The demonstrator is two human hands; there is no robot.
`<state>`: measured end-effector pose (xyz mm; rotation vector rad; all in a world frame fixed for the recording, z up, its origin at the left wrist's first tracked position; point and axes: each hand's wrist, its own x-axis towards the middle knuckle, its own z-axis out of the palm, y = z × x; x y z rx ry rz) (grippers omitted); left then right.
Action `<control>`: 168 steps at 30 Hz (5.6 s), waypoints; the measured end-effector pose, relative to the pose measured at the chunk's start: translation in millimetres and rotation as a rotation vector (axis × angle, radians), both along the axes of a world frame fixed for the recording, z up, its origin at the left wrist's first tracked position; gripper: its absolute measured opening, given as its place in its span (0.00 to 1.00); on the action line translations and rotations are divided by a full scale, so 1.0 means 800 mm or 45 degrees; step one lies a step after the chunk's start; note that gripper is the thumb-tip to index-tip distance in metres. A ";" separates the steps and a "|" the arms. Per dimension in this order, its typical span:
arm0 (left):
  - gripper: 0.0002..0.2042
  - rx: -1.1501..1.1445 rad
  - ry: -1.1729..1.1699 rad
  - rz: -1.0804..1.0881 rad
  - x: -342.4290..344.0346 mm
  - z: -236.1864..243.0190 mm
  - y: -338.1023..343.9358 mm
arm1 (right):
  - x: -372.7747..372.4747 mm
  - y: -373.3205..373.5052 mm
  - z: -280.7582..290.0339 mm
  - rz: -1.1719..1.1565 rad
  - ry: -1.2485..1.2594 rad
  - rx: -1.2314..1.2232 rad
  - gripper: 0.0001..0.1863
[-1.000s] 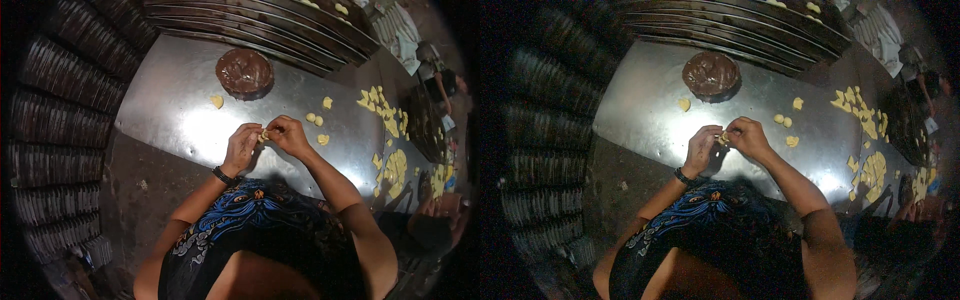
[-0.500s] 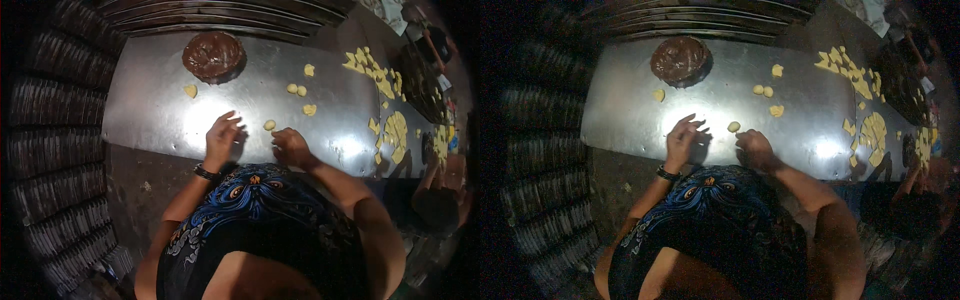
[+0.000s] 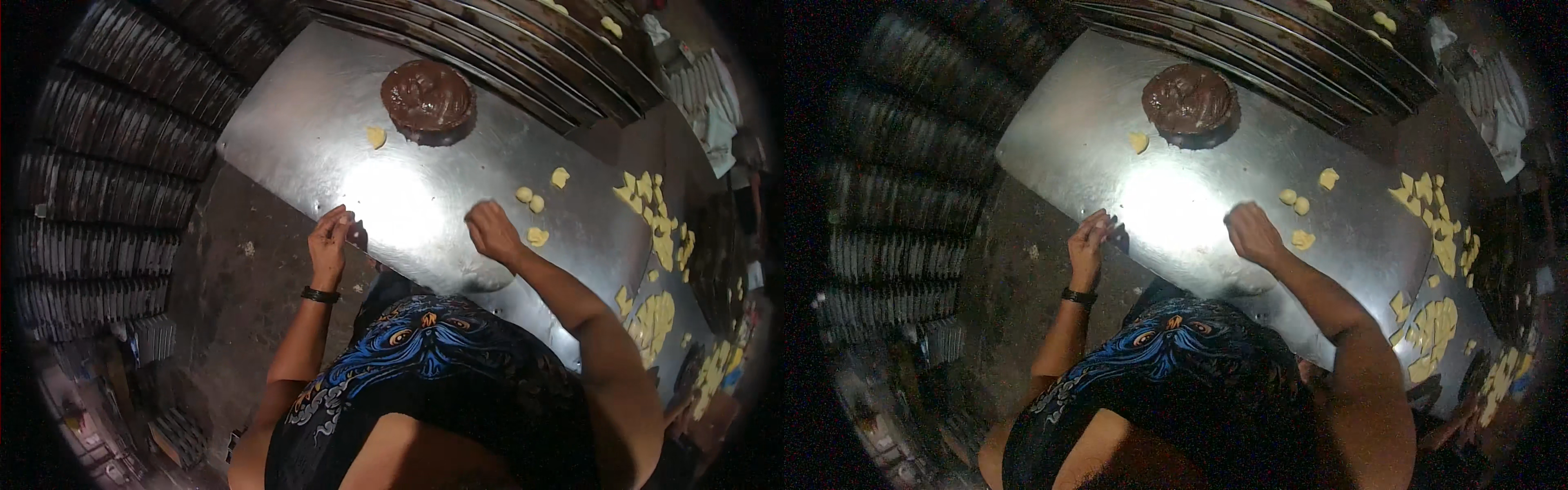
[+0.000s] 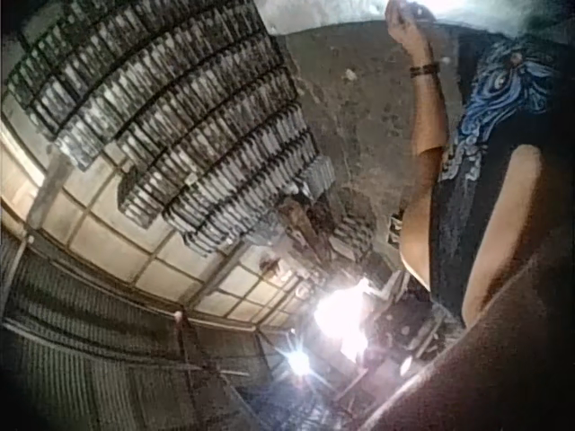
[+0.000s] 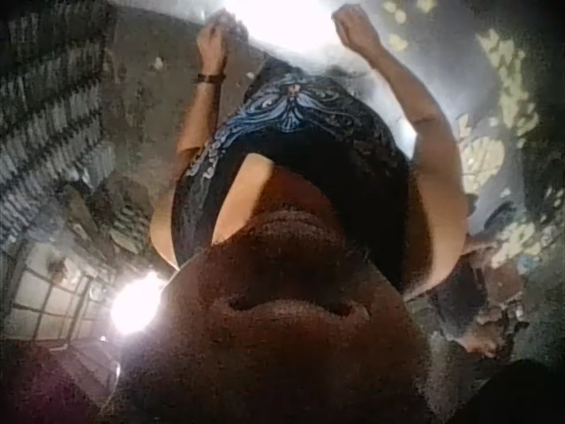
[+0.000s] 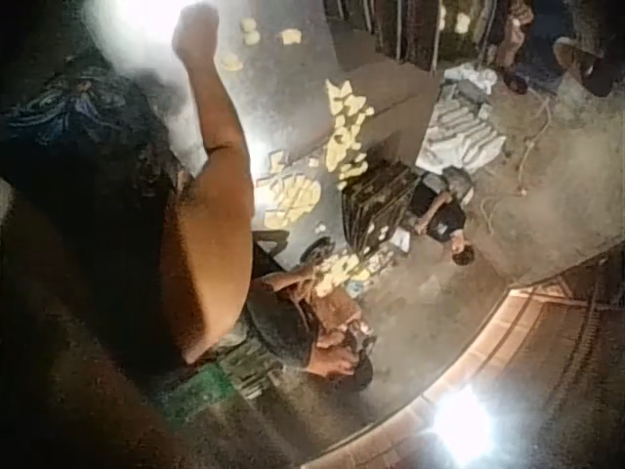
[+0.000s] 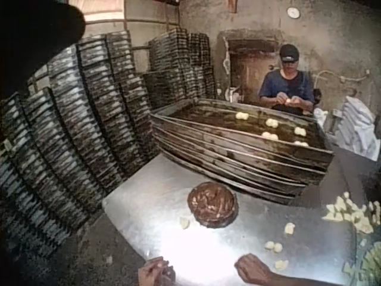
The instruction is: The person fills pieces of dough with chocolate paste, folds and rolls them into dough balls by hand, and carries a baking tray loaded with shaped dough to place it onto another tray.
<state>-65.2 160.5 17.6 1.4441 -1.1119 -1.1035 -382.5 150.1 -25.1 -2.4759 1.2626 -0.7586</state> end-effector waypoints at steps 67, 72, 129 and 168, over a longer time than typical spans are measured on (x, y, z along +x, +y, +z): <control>0.18 0.178 0.825 -0.258 -0.014 0.012 -0.153 | 0.079 -0.170 0.109 -0.448 -0.931 1.309 0.13; 0.30 0.489 0.842 -0.863 -0.071 0.024 -0.146 | 0.073 -0.083 0.100 -0.163 -2.117 1.635 0.18; 0.16 -0.017 0.026 -0.565 -0.151 0.033 -0.012 | 0.070 0.017 0.061 -0.603 -0.842 0.081 0.08; 0.44 0.555 1.671 -1.141 -0.067 0.092 -0.122 | 0.044 0.050 0.007 -0.839 0.270 0.153 0.08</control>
